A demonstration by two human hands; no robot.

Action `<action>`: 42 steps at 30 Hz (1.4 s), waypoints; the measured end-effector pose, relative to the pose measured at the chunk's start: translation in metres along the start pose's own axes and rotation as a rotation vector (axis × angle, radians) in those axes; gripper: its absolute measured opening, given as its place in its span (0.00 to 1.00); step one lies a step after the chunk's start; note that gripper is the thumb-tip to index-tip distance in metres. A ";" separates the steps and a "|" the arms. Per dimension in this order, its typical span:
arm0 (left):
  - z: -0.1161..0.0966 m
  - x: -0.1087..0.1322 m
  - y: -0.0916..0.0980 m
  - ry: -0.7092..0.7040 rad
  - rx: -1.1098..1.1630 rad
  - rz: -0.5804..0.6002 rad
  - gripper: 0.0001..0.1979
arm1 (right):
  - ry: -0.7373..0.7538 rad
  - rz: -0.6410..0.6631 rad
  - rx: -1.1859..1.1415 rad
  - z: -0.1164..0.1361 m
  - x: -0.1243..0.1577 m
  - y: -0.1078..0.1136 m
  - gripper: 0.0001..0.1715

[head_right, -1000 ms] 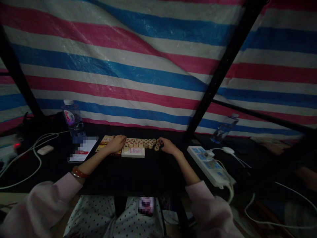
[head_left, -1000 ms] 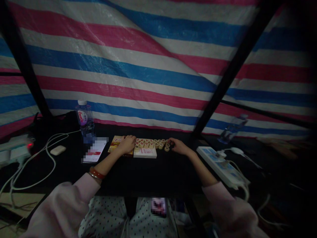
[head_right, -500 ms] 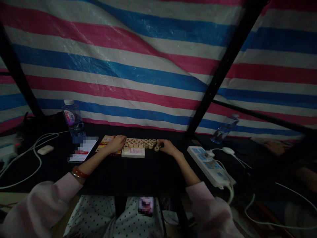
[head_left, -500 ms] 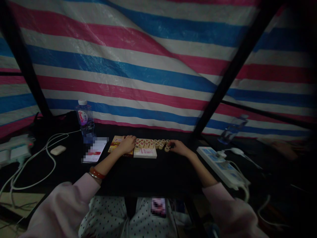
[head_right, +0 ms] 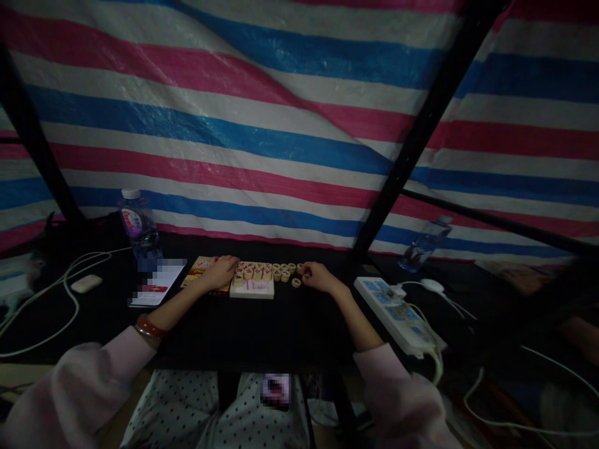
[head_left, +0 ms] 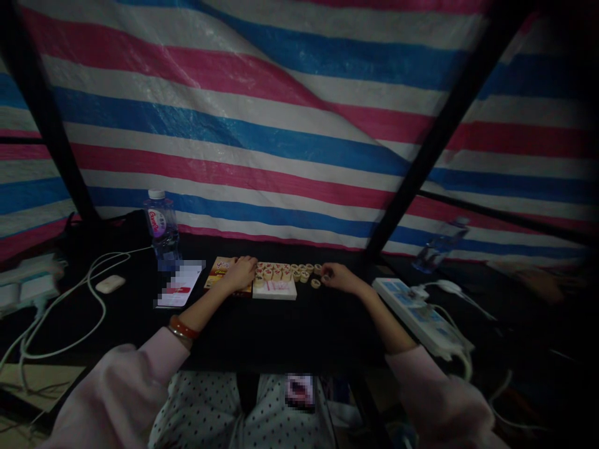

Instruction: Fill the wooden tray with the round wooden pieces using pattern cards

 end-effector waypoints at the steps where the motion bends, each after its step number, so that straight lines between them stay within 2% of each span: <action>1: 0.000 0.000 0.000 -0.001 0.001 0.000 0.17 | -0.005 -0.036 -0.007 0.001 0.000 0.006 0.09; 3: 0.000 0.000 0.000 -0.003 0.004 0.000 0.17 | 0.014 -0.066 -0.037 0.008 0.001 0.010 0.12; 6: -0.001 0.001 0.001 -0.009 0.009 -0.004 0.18 | 0.031 0.007 -0.058 0.017 0.002 -0.002 0.14; 9: -0.001 0.000 0.000 -0.012 0.012 -0.011 0.18 | -0.033 0.030 -0.044 0.014 0.000 -0.014 0.15; 13: 0.001 -0.001 -0.001 0.001 0.016 -0.016 0.18 | -0.146 -0.029 -0.086 0.003 -0.004 -0.014 0.16; 19: 0.001 0.000 -0.001 -0.001 0.024 -0.010 0.17 | -0.175 -0.026 -0.134 0.006 -0.008 -0.012 0.33; 24: -0.001 0.001 0.001 -0.001 0.016 -0.008 0.17 | -0.149 0.023 -0.068 0.014 -0.014 -0.013 0.30; 27: -0.002 0.001 0.002 0.002 0.015 -0.012 0.17 | -0.136 0.027 0.011 0.021 -0.012 -0.006 0.31; 29: -0.002 0.002 0.003 0.002 0.017 -0.012 0.17 | -0.092 -0.033 0.071 0.036 -0.010 0.004 0.30; 32: -0.002 0.002 0.003 0.002 0.023 -0.008 0.18 | -0.005 -0.100 0.065 0.073 -0.006 0.013 0.22; 35: -0.002 0.002 0.003 0.003 0.025 -0.002 0.18 | 0.150 -0.041 -0.018 0.124 -0.006 -0.002 0.13; 37: -0.003 0.002 0.003 0.003 0.022 -0.002 0.18 | 0.229 0.006 -0.049 0.152 -0.008 -0.017 0.13; 39: -0.003 0.002 0.003 0.004 0.020 -0.003 0.18 | 0.275 0.028 -0.051 0.170 -0.010 -0.030 0.14; 42: -0.002 0.002 0.003 0.008 0.021 0.001 0.17 | 0.299 0.042 -0.018 0.183 -0.014 -0.048 0.13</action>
Point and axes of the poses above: each hand's wrist, its own x-axis away from the middle knuckle, its own y-axis out of the back of the hand, z = x × y, the point moved 10 cm from there along -x, towards the middle knuckle, and after that the axes turned 4 degrees about x, right-handed, at the moved point
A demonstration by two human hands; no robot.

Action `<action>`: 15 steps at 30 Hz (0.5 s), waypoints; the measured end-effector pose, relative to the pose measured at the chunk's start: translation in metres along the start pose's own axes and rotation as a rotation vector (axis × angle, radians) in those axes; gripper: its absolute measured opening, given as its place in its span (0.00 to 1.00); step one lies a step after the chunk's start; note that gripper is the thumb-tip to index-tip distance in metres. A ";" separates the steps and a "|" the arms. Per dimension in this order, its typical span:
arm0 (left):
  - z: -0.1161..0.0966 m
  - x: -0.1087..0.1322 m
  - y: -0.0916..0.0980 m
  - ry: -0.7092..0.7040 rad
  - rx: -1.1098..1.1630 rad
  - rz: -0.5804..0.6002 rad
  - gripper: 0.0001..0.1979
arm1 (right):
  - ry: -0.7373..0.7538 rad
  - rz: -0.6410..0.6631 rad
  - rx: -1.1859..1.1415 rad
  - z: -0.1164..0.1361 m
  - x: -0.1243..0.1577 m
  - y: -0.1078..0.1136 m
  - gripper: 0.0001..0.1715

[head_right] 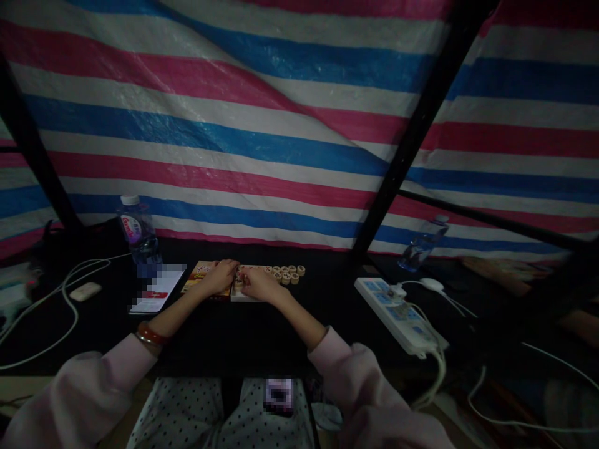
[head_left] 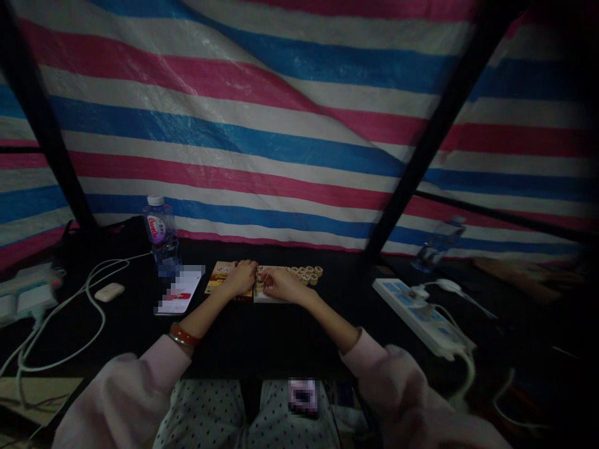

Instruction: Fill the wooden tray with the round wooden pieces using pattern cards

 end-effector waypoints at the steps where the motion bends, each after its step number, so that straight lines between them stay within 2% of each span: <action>1: 0.000 0.000 0.000 0.003 0.001 0.002 0.17 | -0.002 -0.003 0.007 0.001 -0.001 -0.004 0.12; 6: 0.001 0.000 -0.001 0.018 0.001 0.014 0.17 | -0.058 -0.099 -0.016 0.003 -0.002 -0.010 0.11; 10: -0.001 0.000 0.000 0.007 -0.002 0.011 0.16 | -0.033 -0.134 -0.063 0.008 -0.002 -0.007 0.07; 12: -0.002 0.000 0.001 0.002 -0.007 0.007 0.16 | -0.062 -0.161 -0.090 -0.001 0.001 0.003 0.07; 15: -0.002 0.000 0.001 0.004 -0.016 0.001 0.16 | -0.152 -0.232 -0.152 -0.031 0.016 0.030 0.11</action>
Point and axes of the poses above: each hand's wrist, its own x-axis away from the middle knuckle, its own y-axis out of the back of the hand, z = x × y, the point moved 10 cm from there along -x, towards the middle knuckle, and after that the axes turned 4 degrees about x, right-handed, at the moved point
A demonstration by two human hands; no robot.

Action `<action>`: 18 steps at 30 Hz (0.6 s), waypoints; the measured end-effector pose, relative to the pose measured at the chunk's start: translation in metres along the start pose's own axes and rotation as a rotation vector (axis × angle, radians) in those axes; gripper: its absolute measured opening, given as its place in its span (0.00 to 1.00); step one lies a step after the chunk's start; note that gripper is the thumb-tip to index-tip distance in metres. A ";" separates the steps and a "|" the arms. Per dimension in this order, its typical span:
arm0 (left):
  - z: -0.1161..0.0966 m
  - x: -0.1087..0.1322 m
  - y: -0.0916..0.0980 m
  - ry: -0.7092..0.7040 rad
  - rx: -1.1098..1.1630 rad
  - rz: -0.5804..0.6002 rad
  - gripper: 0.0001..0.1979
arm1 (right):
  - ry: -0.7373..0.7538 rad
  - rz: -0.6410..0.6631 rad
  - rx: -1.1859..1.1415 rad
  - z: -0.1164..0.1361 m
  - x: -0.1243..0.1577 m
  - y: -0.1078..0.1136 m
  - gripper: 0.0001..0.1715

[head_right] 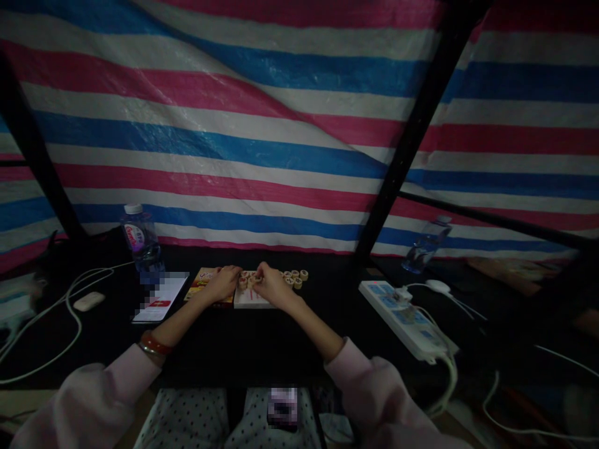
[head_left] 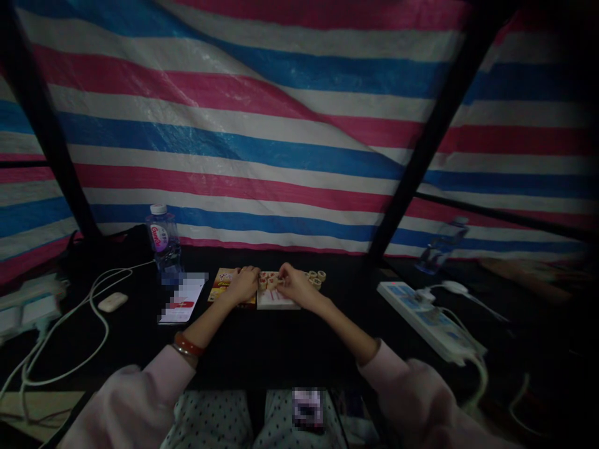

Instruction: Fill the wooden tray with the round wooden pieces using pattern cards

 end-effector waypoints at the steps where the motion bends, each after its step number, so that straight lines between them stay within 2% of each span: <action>1: 0.000 0.000 0.000 0.002 -0.001 -0.001 0.17 | -0.025 -0.042 -0.011 -0.011 0.004 0.015 0.11; 5: 0.001 -0.001 -0.001 0.005 0.006 -0.001 0.18 | -0.160 -0.167 -0.048 -0.067 0.027 0.067 0.17; 7: 0.002 -0.001 -0.002 0.008 0.010 0.000 0.18 | -0.229 -0.163 -0.026 -0.093 0.038 0.075 0.18; 12: 0.002 -0.001 -0.002 0.004 0.013 0.002 0.18 | -0.308 -0.103 0.050 -0.136 0.048 0.061 0.18; 18: 0.001 0.000 0.000 -0.003 0.003 0.000 0.18 | -0.361 -0.079 0.077 -0.154 0.041 0.046 0.21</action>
Point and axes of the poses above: each hand's wrist, its own x-axis away from the middle knuckle, its own y-axis out of the back of the hand, z = x × y, the point moved 10 cm from there along -x, towards the middle knuckle, and after that the axes turned 4 degrees about x, right-handed, at the moved point
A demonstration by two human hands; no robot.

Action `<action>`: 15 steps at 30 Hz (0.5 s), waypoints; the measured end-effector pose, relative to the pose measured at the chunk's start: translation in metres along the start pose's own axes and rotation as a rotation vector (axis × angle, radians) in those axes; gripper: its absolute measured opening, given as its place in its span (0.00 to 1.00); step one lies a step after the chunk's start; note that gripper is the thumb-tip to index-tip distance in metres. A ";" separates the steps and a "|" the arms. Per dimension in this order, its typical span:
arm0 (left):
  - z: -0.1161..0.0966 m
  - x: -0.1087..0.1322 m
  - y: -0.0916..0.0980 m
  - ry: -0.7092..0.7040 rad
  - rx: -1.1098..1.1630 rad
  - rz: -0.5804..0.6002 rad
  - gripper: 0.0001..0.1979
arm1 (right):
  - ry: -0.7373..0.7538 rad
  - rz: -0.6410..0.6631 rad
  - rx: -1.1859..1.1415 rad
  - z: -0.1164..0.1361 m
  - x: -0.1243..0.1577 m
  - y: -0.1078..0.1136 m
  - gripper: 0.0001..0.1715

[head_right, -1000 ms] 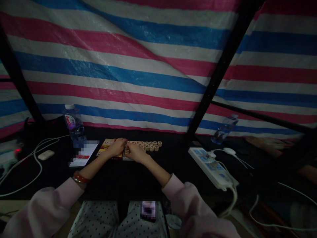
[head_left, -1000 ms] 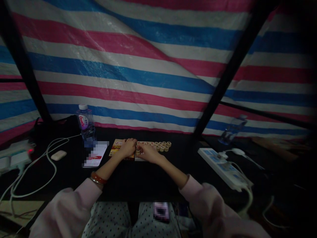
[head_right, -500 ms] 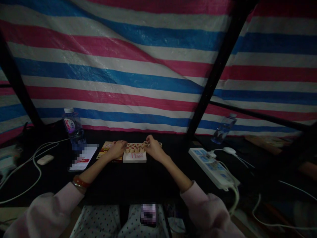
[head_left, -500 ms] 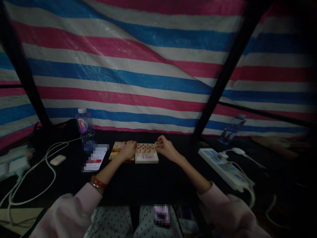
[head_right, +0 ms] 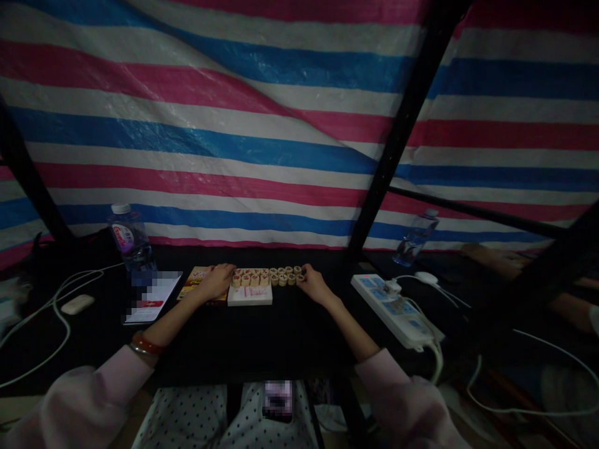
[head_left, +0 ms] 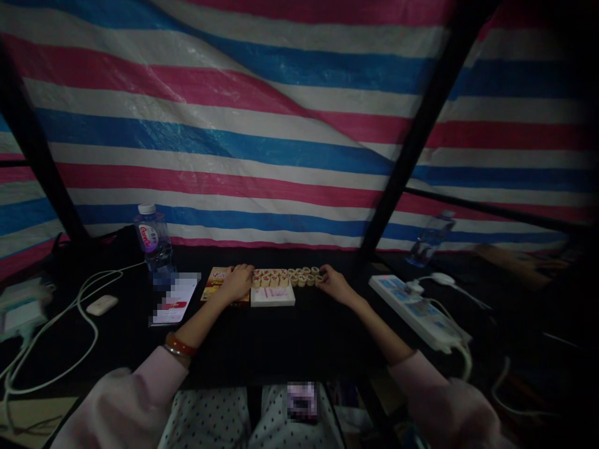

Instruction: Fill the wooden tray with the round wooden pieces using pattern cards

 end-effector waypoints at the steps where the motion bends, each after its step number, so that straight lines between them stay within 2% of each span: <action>1: 0.000 0.000 0.000 -0.001 0.001 0.002 0.18 | -0.004 0.008 0.006 0.000 -0.001 -0.001 0.21; 5: 0.000 0.000 0.000 -0.003 0.010 0.006 0.18 | 0.018 0.051 0.089 0.010 0.000 -0.001 0.22; 9: 0.001 -0.001 -0.001 -0.002 0.016 0.011 0.18 | 0.048 0.057 0.305 0.038 0.011 0.007 0.27; 12: 0.001 -0.001 -0.001 -0.004 0.014 0.010 0.18 | 0.129 -0.001 0.404 0.081 0.024 0.016 0.31; 15: 0.000 -0.001 -0.001 -0.009 0.009 0.008 0.18 | 0.284 0.068 0.325 0.131 0.035 0.005 0.28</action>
Point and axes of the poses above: each hand's wrist, its own x-axis away from the middle knuckle, its own y-axis out of the back of the hand, z = x × y, the point moved 10 cm from there along -x, towards the middle knuckle, and after that the axes turned 4 degrees about x, right-handed, at the moved point
